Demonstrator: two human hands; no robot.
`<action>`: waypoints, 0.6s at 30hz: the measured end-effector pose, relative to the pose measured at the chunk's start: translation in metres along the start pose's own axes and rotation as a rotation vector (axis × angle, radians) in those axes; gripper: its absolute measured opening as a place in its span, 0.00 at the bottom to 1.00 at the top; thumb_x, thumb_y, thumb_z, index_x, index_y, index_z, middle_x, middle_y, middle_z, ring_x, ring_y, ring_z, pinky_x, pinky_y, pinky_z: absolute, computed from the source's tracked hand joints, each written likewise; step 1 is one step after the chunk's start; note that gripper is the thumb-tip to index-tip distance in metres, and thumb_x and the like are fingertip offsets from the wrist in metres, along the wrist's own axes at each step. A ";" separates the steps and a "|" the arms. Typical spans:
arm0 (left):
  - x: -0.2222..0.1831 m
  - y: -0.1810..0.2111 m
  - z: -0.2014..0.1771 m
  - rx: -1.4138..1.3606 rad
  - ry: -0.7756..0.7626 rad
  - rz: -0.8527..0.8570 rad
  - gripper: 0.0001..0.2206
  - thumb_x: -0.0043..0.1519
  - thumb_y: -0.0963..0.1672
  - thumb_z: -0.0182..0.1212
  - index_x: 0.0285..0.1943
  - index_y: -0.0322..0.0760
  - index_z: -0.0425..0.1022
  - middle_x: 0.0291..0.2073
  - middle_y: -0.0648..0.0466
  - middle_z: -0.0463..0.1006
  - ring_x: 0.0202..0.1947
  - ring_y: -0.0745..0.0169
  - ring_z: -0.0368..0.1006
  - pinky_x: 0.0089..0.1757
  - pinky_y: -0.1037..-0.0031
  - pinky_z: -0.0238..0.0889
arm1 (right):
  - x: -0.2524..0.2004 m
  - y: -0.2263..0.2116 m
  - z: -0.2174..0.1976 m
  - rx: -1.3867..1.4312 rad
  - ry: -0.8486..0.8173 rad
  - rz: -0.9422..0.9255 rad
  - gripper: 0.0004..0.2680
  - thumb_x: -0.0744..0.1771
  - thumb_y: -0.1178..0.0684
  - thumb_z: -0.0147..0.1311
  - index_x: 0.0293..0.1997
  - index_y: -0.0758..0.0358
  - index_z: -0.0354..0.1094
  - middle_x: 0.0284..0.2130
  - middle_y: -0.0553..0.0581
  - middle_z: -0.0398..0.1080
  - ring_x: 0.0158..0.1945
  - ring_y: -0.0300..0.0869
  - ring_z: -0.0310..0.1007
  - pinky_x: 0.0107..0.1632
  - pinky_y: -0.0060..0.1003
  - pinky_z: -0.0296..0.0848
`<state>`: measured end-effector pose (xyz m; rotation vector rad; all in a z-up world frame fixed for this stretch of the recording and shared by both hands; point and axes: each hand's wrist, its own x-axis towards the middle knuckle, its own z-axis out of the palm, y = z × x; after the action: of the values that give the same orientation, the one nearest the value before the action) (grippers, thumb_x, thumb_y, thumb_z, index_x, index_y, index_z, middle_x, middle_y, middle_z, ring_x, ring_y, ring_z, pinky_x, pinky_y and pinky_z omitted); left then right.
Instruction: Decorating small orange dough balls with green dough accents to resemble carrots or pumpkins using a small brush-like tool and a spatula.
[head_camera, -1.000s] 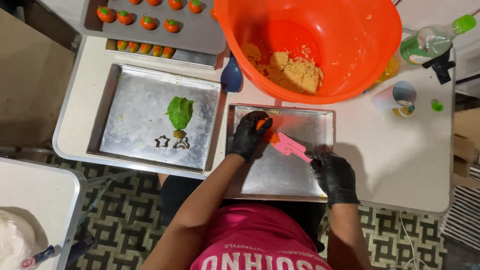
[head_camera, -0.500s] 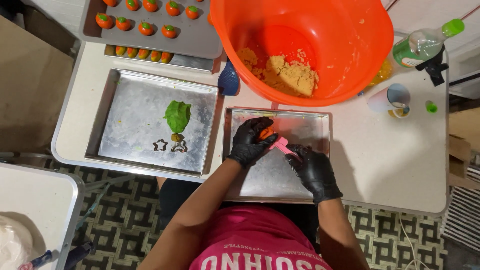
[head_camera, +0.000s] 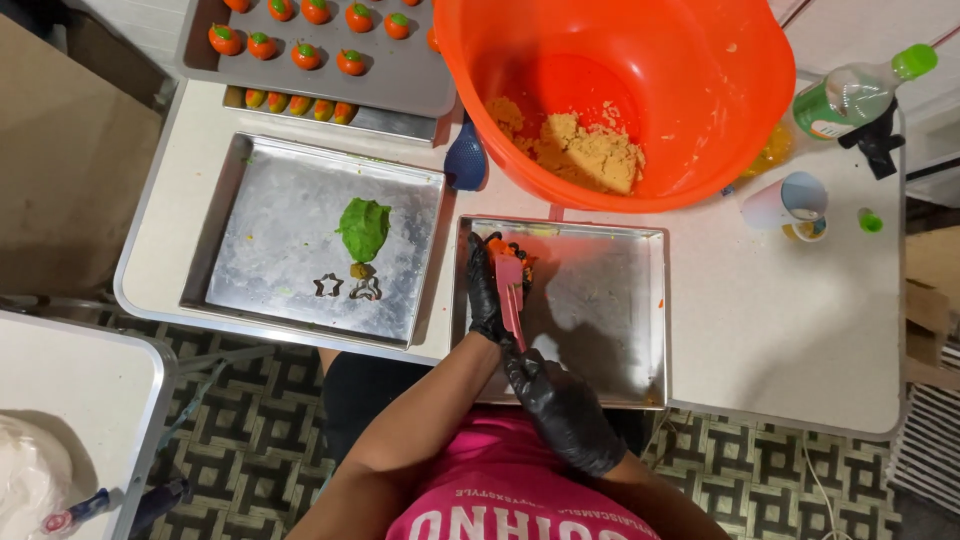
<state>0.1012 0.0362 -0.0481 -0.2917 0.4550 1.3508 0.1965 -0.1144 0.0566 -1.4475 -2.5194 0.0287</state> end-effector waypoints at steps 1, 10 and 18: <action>-0.007 0.002 0.006 0.106 -0.012 0.017 0.21 0.63 0.54 0.61 0.61 0.44 0.74 0.48 0.54 0.78 0.45 0.60 0.76 0.48 0.67 0.72 | -0.001 0.002 -0.009 0.114 -0.016 -0.040 0.25 0.61 0.76 0.50 0.67 0.69 0.63 0.45 0.66 0.73 0.36 0.51 0.77 0.32 0.40 0.79; -0.008 0.003 0.017 0.105 0.167 0.016 0.29 0.63 0.57 0.54 0.68 0.41 0.69 0.59 0.48 0.73 0.59 0.51 0.69 0.60 0.61 0.63 | -0.013 0.007 -0.054 0.188 -0.114 -0.166 0.34 0.58 0.79 0.51 0.73 0.64 0.54 0.45 0.63 0.73 0.31 0.47 0.73 0.27 0.39 0.77; -0.026 0.034 0.053 0.208 0.166 0.205 0.34 0.58 0.61 0.57 0.71 0.49 0.70 0.47 0.58 0.79 0.39 0.66 0.75 0.38 0.75 0.69 | -0.023 0.048 -0.115 0.483 -0.122 0.394 0.26 0.66 0.58 0.55 0.73 0.39 0.53 0.67 0.47 0.67 0.41 0.44 0.83 0.41 0.46 0.85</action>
<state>0.0715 0.0447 0.0122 -0.1893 0.7762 1.4706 0.2727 -0.1207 0.1576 -1.7227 -2.0586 0.7537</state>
